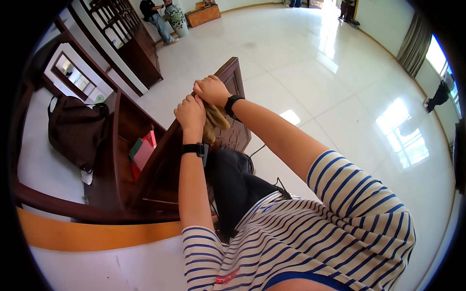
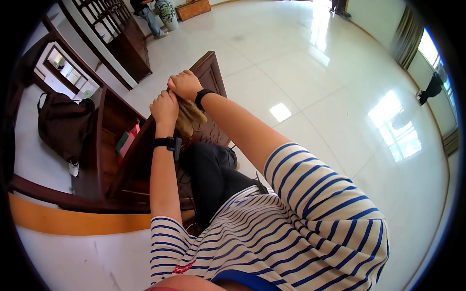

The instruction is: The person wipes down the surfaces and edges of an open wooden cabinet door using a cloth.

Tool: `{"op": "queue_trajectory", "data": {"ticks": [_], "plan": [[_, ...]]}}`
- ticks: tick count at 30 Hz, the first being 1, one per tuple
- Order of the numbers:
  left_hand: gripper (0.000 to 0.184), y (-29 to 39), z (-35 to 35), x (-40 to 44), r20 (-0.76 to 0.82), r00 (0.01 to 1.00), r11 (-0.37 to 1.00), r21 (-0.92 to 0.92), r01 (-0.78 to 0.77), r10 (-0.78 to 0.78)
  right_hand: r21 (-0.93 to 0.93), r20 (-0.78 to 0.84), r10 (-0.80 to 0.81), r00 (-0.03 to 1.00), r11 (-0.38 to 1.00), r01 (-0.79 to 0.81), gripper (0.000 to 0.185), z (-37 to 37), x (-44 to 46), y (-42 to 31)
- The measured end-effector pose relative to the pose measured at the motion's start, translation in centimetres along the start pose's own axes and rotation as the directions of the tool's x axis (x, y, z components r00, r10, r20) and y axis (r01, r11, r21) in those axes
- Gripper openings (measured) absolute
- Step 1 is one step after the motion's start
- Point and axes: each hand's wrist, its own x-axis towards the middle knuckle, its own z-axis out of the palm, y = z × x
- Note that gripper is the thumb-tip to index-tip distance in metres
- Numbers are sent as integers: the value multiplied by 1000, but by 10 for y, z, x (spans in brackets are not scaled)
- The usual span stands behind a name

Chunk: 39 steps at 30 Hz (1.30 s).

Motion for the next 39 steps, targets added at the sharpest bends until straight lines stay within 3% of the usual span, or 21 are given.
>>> {"op": "queue_trajectory", "data": {"ticks": [3, 6, 10, 12, 14, 17, 22, 26, 29, 31, 32, 34, 36, 38, 39], "plan": [[37, -10, -2, -4, -34, 999, 998, 58, -15, 17, 99, 21, 175, 984, 979, -176, 29, 4, 5, -3], [38, -33, -17, -22, 25, 998, 989, 141, 48, -52, 97, 7, 175, 985, 980, -174, 32, 11, 5, -1], [37, -74, -53, -56, 4, 1000, 974, 224, 16, -17, 99, 3, 166, 986, 981, -166, 34, 10, 5, -2], [36, -84, -61, -63, -20, 1000, 984, 181, -4, 8, 97, -21, 175, 984, 980, -172, 34, 9, 5, -4], [36, -85, -64, -65, -54, 998, 992, 126, -26, 33, 82, -51, 184, 982, 980, -179, 35, 7, 4, -4], [36, -77, -60, -63, -55, 998, 978, 207, 19, -8, 105, -13, 166, 986, 981, -164, 35, 10, 7, 2], [34, -70, -57, -63, -166, 985, 973, 218, 76, -39, 83, -90, 141, 986, 988, -134, 36, 14, 4, 4], [33, -69, -55, -64, -145, 988, 974, 213, 83, -52, -6, -54, 116, 992, 993, -117, 34, 17, 5, 4], [35, -65, -56, -62, -126, 989, 973, 209, 101, -75, -80, 17, 76, 997, 994, -74, 33, 19, 8, 10], [35, -64, -57, -61, -133, 989, 972, 218, 89, -61, -220, 119, -63, 991, 972, 88, 32, 17, 12, 12], [35, -63, -58, -61, -136, 989, 972, 219, 83, -54, -222, 114, -59, 992, 972, 83, 32, 18, 14, 8], [33, -63, -59, -60, -134, 990, 973, 217, 74, -45, -272, 367, -81, 927, 943, 190, 28, 10, 22, -23], [31, -67, -54, -60, -139, 988, 973, 209, 95, -67, -49, 329, -86, 940, 993, 108, 29, 3, 17, -75], [30, -67, -56, -61, -137, 987, 975, 192, 107, -82, 97, 213, -252, 944, 967, 237, 29, 5, 16, -104], [28, -66, -65, -62, -131, 985, 975, 179, 131, -109, 98, 214, -245, 946, 968, 229, 29, 12, 17, -104]]}}
